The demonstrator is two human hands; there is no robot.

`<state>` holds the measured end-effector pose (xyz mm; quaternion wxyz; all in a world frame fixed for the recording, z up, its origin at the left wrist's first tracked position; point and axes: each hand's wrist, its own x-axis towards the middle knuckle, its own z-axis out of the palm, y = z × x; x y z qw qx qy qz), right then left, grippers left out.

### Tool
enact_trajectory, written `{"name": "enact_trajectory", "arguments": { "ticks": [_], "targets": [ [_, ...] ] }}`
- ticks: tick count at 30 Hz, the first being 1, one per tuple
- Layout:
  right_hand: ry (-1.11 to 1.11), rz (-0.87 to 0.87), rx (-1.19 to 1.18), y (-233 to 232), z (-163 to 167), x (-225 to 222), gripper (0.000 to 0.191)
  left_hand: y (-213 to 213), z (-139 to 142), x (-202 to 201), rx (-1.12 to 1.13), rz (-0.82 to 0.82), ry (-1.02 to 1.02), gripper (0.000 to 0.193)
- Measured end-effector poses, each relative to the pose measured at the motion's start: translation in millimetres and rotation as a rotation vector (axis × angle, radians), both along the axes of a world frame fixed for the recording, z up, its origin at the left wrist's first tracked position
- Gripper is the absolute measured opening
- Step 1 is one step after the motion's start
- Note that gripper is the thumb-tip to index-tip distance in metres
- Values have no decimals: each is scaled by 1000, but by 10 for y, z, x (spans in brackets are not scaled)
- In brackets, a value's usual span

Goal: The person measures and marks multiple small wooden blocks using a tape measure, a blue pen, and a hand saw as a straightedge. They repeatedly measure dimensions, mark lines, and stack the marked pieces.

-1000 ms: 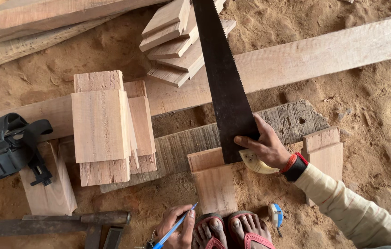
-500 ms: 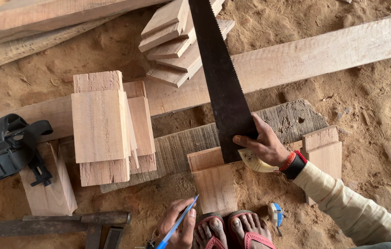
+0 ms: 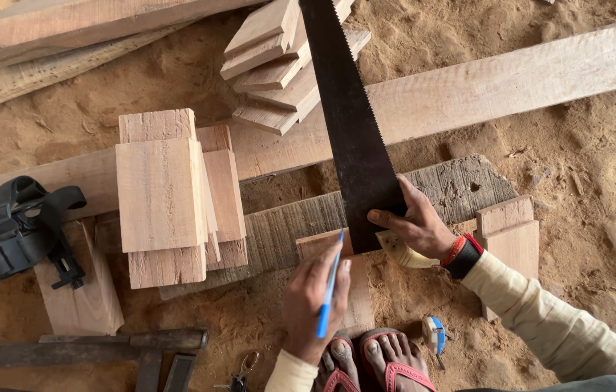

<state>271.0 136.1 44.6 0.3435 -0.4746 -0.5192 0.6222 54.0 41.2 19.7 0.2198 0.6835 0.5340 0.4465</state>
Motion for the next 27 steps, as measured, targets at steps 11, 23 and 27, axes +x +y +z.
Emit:
{"name": "enact_trajectory", "arguments": {
  "ticks": [11, 23, 27],
  "targets": [
    [2, 11, 45, -7, 7, -8, 61, -153, 21, 61, 72, -39, 226, 21],
    [-24, -27, -78, -1, -11, -11, 60, 108, 197, -7, -61, -176, 219, 14],
    [-14, 22, 63, -6, -28, 4, 61, 310, 303, -50, -277, -224, 214, 14]
  ]
}}
